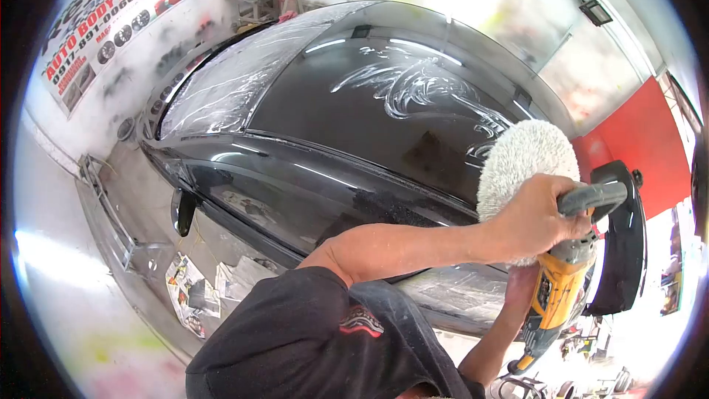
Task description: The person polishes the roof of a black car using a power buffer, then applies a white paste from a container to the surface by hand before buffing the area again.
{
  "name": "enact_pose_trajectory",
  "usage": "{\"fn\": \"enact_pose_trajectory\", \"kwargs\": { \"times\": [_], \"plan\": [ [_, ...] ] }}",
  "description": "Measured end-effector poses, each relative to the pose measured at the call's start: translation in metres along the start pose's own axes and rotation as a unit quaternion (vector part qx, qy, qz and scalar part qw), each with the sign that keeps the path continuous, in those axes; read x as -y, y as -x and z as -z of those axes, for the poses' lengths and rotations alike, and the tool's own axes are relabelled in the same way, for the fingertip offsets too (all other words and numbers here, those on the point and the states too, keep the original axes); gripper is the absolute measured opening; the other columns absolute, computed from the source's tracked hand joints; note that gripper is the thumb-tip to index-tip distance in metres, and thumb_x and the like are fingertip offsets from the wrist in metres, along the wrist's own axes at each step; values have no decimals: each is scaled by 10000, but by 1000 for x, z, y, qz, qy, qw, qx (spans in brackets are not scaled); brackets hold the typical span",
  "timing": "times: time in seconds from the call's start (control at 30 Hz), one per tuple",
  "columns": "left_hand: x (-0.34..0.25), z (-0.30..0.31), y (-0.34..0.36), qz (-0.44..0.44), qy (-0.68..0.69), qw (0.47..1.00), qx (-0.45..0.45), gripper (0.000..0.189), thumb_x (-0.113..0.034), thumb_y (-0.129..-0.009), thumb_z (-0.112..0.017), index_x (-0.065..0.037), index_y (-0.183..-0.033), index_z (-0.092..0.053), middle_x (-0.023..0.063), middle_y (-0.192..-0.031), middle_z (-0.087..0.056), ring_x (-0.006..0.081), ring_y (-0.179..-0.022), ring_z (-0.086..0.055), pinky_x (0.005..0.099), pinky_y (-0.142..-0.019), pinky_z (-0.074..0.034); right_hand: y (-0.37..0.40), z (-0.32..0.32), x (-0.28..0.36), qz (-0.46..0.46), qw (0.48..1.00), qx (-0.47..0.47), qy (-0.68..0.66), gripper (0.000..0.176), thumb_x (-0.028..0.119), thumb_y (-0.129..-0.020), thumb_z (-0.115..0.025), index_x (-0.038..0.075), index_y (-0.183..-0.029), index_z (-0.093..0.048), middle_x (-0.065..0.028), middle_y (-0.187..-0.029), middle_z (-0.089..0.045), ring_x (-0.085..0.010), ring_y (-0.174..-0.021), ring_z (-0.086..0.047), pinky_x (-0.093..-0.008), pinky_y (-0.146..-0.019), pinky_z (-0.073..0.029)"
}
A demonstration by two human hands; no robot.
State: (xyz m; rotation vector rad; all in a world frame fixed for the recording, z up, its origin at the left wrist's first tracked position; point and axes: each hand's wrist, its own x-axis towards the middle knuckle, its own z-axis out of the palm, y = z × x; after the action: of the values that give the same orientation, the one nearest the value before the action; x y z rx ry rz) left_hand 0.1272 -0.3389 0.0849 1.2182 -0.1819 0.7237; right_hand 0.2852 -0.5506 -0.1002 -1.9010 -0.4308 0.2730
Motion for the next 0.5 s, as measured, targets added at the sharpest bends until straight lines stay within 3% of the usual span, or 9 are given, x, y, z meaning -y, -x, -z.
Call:
{"fn": "enact_pose_trajectory", "kwargs": {
  "times": [0.03,0.07,0.2,0.23,0.33,0.37,0.4,0.47,0.5],
  "plan": [
    [-7,-2,5,-20,-12,1000,13,181,-131,-854,-790,11,-925,-702,55,-788,-669,117,-750,-583,328,-714,-489,19,6,-9,10,998,-21,50,510,253,-982,-632,58,-1432,-491,-83,-1420,-547,-256,-1256,-525,-495,-1092,-420],
    [-15,-4,7,-44,-24,998,25,186,-129,-840,-796,9,-918,-697,68,-783,-667,126,-752,-587,335,-727,-490,40,4,-16,-11,977,-54,-208,551,239,-959,-646,63,-1449,-462,-73,-1415,-530,-261,-1234,-516,-488,-1063,-439],
    [-38,-10,8,-45,-72,995,59,226,-167,-804,-801,6,-902,-694,99,-763,-654,135,-747,-594,350,-718,-491,132,33,-15,14,990,-116,80,780,310,-879,-715,72,-1543,-380,-112,-1558,-407,-344,-1322,-468,-480,-1026,-478],
    [-36,-16,5,-113,-82,989,38,245,-189,-820,-795,24,-892,-698,77,-717,-645,145,-705,-599,358,-675,-490,144,48,-21,62,985,-98,129,956,364,-828,-764,85,-1602,-277,-125,-1597,-366,-363,-1358,-437,-486,-1035,-475],
    [-55,-23,-15,5,52,997,53,260,-225,-840,-799,19,-879,-719,23,-623,-600,103,-533,-541,308,-489,-425,203,69,-41,148,951,-131,-237,1220,582,-743,-834,133,-1637,-135,-194,-1645,-279,-443,-1381,-400,-560,-1048,-483],
    [-66,-23,-24,30,46,996,65,276,-59,-798,-765,-12,-1069,-783,8,-740,-666,96,-641,-568,305,-589,-467,209,68,-49,150,927,-215,-267,1320,761,-673,-796,190,-1650,-117,-200,-1644,-280,-412,-1368,-420,-541,-1037,-501],
    [-62,-25,-40,10,66,994,86,323,-294,-828,-821,6,-919,-743,-3,-617,-581,71,-515,-519,274,-445,-374,217,91,-83,166,904,-163,-358,1278,727,-716,-788,213,-1659,-94,-211,-1643,-288,-423,-1386,-432,-544,-1053,-497],
    [-88,-27,-57,11,-54,997,60,335,-302,-924,-712,8,-1039,-765,-12,-616,-554,88,-500,-489,273,-436,-345,242,121,-109,237,852,-146,-443,1233,670,-767,-780,208,-1662,-70,-223,-1654,-271,-440,-1415,-427,-561,-1079,-482],
    [-96,-24,-68,-27,-14,998,49,244,-150,-783,-847,30,-914,-746,31,-650,-586,133,-529,-498,343,-452,-378,256,132,-102,282,805,-197,-483,1250,504,-759,-863,173,-1661,-63,-238,-1661,-253,-456,-1422,-429,-574,-1094,-476]
  ]
}}
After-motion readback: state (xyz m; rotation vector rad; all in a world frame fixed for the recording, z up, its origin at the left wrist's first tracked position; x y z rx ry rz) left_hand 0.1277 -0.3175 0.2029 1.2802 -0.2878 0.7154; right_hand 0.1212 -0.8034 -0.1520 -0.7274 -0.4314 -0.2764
